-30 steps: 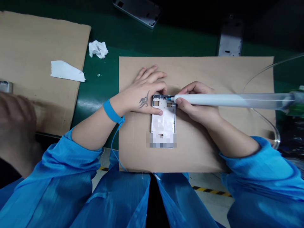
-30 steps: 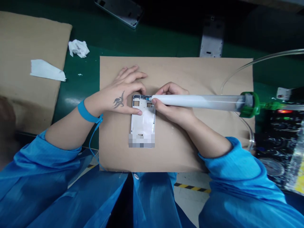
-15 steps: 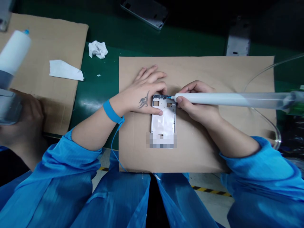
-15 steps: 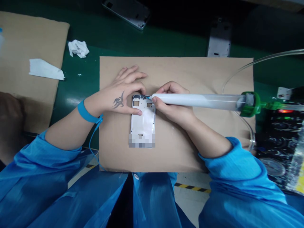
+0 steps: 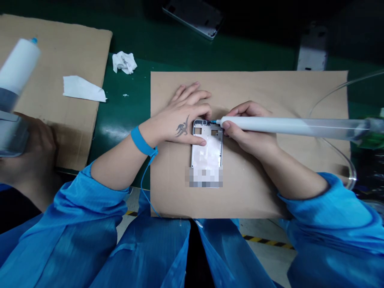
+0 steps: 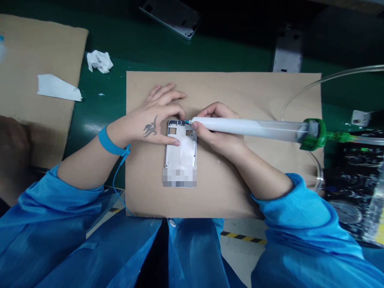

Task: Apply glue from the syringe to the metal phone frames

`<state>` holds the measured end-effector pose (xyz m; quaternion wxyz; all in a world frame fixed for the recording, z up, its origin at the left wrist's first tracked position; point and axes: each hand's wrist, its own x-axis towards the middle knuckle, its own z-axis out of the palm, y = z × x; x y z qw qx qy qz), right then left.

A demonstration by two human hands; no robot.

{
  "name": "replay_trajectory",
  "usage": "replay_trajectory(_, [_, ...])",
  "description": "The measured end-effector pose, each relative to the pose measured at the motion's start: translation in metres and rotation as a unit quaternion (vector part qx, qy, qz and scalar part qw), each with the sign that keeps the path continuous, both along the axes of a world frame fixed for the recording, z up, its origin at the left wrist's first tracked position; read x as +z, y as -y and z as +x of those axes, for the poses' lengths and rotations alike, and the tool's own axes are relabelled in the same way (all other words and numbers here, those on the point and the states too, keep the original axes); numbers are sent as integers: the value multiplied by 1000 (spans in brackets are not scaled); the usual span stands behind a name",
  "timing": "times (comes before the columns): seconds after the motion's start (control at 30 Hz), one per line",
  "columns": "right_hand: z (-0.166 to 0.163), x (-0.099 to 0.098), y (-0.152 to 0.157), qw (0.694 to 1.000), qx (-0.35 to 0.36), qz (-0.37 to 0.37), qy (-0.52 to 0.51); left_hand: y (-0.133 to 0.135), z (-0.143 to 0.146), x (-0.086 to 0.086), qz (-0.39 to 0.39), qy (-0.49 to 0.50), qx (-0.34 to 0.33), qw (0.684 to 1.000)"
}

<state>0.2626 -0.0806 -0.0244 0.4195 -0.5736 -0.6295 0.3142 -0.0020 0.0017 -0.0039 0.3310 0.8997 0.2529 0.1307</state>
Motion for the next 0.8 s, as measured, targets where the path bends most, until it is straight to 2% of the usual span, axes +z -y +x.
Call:
replay_trajectory(0.43, [-5, 6, 1, 1000, 4, 4, 29, -1, -1, 0, -4, 7, -1, 1000])
replay_trajectory(0.8, [-3, 6, 0, 1000, -5, -1, -16, 1, -2, 3, 6, -7, 2, 1000])
